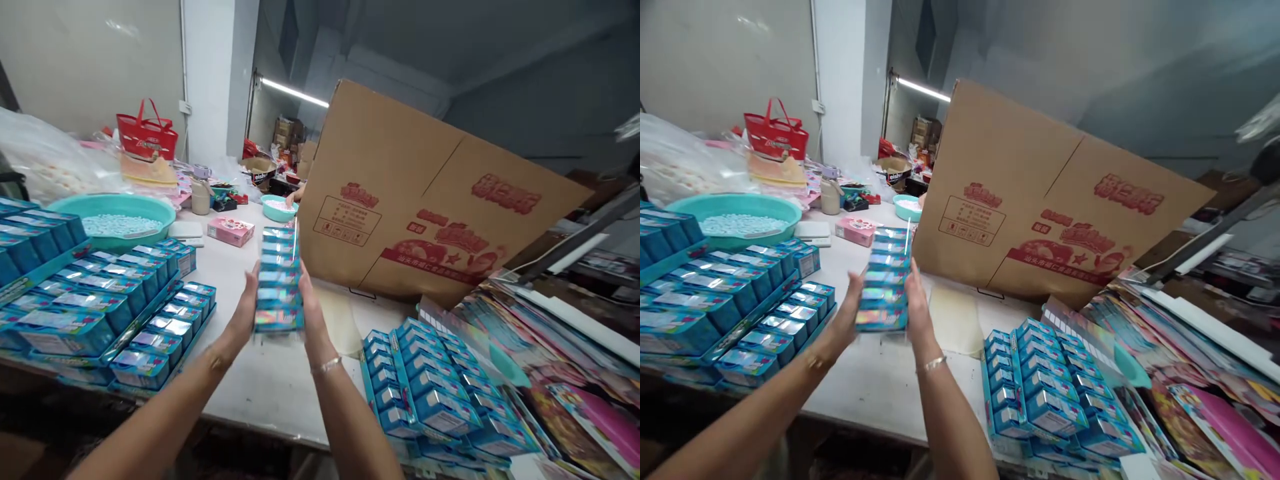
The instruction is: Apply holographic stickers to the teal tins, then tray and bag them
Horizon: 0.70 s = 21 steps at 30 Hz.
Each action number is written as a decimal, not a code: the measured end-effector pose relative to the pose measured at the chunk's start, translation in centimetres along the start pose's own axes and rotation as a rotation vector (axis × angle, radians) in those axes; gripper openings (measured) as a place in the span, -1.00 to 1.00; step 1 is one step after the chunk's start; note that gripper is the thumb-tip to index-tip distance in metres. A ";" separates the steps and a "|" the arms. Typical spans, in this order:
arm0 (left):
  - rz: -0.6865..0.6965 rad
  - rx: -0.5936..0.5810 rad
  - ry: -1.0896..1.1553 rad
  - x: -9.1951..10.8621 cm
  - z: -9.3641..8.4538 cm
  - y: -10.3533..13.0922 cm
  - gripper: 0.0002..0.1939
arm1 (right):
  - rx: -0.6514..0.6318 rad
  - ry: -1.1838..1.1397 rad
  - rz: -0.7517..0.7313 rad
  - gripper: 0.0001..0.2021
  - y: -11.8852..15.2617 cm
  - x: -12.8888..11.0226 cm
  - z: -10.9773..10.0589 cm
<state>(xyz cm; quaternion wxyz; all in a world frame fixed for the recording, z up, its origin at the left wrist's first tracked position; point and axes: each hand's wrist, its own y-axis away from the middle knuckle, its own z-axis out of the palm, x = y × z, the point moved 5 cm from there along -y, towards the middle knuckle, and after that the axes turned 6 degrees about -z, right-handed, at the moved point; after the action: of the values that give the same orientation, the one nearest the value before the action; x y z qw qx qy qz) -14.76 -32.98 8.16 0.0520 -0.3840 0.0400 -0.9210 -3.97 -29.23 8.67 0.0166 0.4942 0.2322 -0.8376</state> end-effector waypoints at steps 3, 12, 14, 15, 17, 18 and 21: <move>-0.072 -0.106 0.023 -0.5 0.9 -7.0 -0.28 | -0.024 -0.065 -0.036 -0.46 -5.9 0.8 -2.0; -0.265 -0.024 0.004 -7.7 -4.4 -10.9 -0.30 | 0.093 -0.108 0.049 -0.52 -6.9 8.8 -7.7; -0.273 0.009 0.011 -7.6 -4.6 -11.0 -0.31 | 0.095 -0.121 0.074 -0.50 -7.1 9.1 -7.9; -0.280 0.031 0.014 -7.5 -4.8 -11.1 -0.30 | 0.091 -0.120 0.093 -0.48 -7.2 9.0 -8.1; -0.296 0.085 0.015 -7.4 -5.3 -11.0 -0.28 | 0.117 -0.093 0.154 -0.42 -7.0 8.8 -9.0; -0.301 0.117 0.015 -7.3 -5.7 -10.9 -0.25 | 0.150 -0.071 0.184 -0.39 -6.6 8.7 -9.6; -0.308 0.203 0.018 -7.7 -7.1 -9.8 -0.18 | 0.254 -0.010 0.243 -0.34 -4.4 8.6 -11.4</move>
<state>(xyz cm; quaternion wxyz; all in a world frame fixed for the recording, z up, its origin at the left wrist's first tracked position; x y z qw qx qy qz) -15.02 -22.04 -1.13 -0.0513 -0.3699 -0.1117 -0.9209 -0.17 -18.95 -1.51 0.0562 0.5124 0.0628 -0.8546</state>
